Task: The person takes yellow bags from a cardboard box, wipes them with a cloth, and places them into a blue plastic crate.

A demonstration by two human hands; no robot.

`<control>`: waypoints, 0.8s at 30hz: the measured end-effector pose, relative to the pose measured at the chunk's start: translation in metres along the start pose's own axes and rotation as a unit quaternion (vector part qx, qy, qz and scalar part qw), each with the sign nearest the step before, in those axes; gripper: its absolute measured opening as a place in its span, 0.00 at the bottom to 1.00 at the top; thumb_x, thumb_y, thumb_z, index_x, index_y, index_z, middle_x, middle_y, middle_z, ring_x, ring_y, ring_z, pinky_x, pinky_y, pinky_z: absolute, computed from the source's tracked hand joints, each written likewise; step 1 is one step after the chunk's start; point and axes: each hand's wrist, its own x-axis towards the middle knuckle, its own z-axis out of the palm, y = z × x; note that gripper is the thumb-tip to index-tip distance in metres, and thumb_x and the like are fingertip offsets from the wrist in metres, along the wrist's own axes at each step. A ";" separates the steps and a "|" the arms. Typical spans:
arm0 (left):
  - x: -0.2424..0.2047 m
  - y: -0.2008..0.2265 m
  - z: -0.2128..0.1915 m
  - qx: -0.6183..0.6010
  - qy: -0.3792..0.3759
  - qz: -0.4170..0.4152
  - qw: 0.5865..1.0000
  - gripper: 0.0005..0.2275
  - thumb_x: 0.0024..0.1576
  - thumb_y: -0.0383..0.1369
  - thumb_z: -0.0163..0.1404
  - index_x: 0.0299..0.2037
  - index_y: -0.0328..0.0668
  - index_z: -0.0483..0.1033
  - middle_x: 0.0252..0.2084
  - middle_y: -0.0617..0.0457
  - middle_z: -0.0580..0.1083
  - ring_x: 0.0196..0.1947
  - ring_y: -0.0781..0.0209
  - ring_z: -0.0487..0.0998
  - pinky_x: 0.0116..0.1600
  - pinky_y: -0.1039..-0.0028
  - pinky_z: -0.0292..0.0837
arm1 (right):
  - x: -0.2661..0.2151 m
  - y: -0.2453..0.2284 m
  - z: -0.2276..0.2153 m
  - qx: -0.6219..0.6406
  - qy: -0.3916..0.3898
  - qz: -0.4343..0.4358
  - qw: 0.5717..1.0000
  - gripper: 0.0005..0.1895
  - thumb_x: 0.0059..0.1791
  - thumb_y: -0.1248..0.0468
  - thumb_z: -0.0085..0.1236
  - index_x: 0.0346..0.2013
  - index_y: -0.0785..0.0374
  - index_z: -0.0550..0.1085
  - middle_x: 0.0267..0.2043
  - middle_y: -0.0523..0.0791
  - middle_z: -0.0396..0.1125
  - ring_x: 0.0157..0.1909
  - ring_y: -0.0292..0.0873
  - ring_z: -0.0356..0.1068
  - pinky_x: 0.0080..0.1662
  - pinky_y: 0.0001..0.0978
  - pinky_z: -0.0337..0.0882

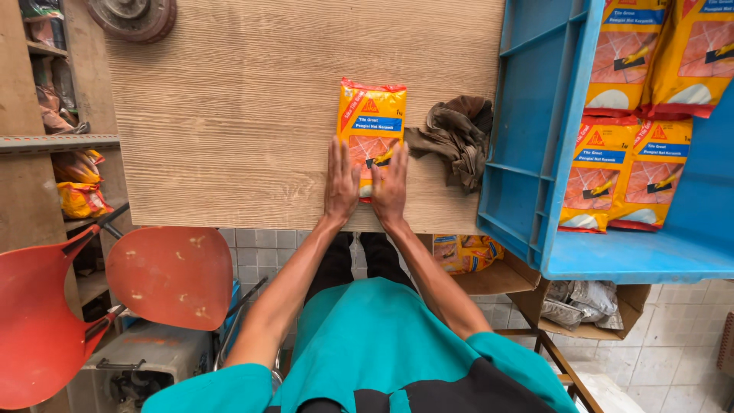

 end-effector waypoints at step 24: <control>0.045 -0.012 0.004 -0.232 -0.021 -0.343 0.910 0.19 0.61 0.48 0.49 0.46 0.37 0.69 0.40 0.38 0.72 0.45 0.34 0.76 0.48 0.52 0.71 | 0.043 -0.006 -0.038 0.134 -0.077 0.314 0.937 0.29 0.45 0.41 0.63 0.43 0.64 0.71 0.38 0.57 0.68 0.47 0.65 0.70 0.49 0.55 0.68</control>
